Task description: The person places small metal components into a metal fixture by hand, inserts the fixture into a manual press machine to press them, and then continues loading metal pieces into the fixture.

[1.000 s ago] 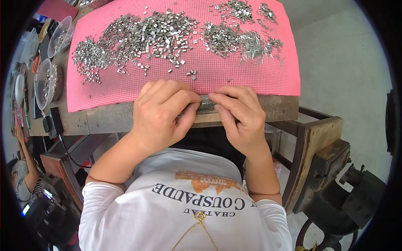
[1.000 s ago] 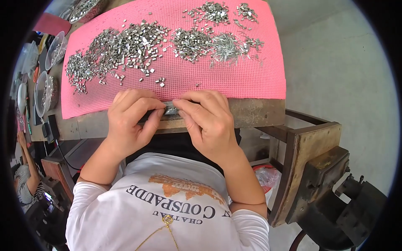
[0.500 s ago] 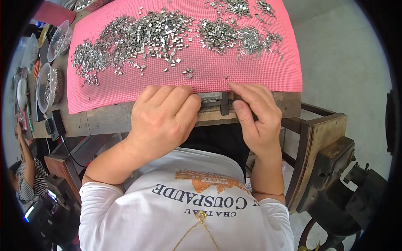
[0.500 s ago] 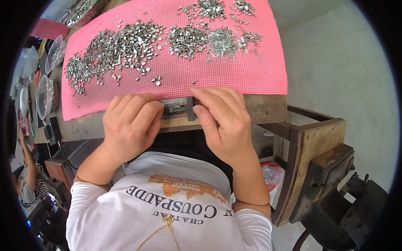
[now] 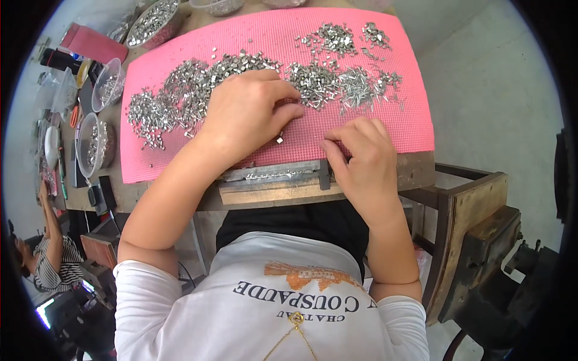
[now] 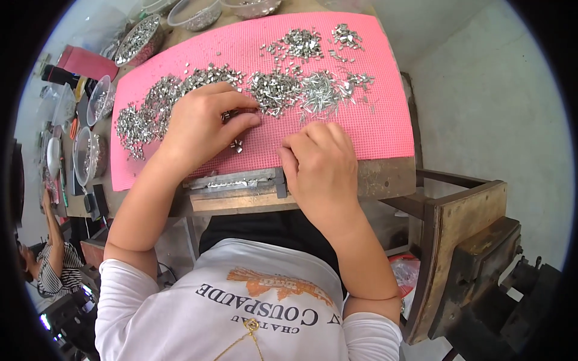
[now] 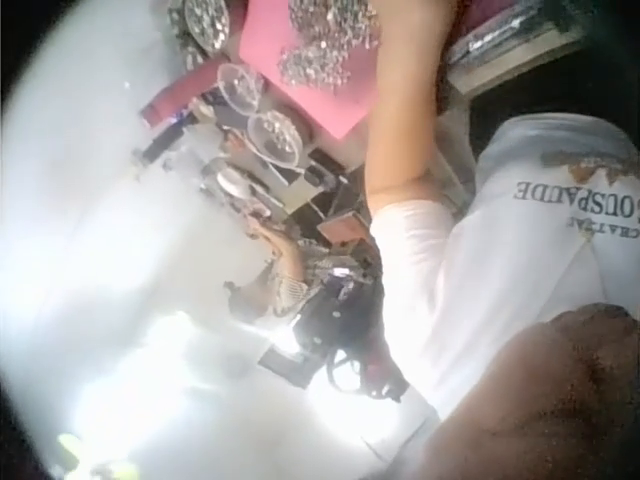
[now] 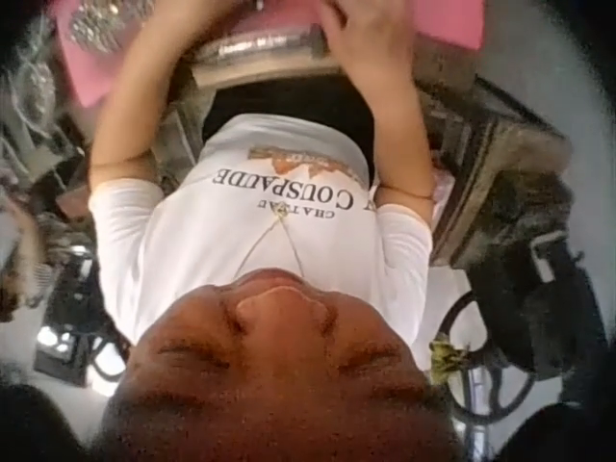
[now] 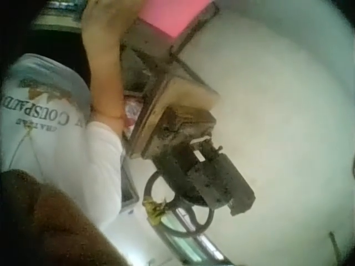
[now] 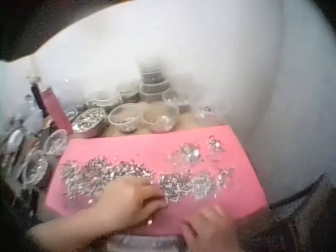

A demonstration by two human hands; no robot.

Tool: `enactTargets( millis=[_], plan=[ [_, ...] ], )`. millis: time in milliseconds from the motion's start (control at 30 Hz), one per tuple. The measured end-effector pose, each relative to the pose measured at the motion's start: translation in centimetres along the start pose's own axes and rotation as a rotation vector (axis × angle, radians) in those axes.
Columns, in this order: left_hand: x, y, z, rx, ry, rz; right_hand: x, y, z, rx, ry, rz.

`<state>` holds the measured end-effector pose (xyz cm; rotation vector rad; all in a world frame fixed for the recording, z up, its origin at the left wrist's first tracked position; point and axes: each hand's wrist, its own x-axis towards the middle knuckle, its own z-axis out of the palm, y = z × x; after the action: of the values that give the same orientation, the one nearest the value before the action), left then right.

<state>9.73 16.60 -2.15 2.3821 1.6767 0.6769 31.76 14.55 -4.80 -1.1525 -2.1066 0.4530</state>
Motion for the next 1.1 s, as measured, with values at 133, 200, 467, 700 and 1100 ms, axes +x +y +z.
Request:
enactTargets(
  millis=[133,200,467,700,1100],
  plan=[
    [0.9,-0.6,0.9,0.051,0.020,0.040,-0.1,-0.1,0.1,-0.072,-0.013,-0.047],
    [1.0,-0.6,1.0,0.064,0.022,0.062,-0.1,0.1,0.2,-0.077,-0.015,-0.069],
    [-0.5,-0.7,0.4,0.185,0.119,0.138,-1.3,-1.0,-0.1,0.469,-0.105,-0.040],
    [-0.6,-0.4,0.8,-0.053,-0.033,0.204,-2.0,-1.4,1.1,0.353,-0.057,-0.120],
    [-1.8,0.1,-1.4,0.015,-0.150,0.230,-1.8,-2.4,1.0,0.151,-0.016,-0.207]
  ],
)
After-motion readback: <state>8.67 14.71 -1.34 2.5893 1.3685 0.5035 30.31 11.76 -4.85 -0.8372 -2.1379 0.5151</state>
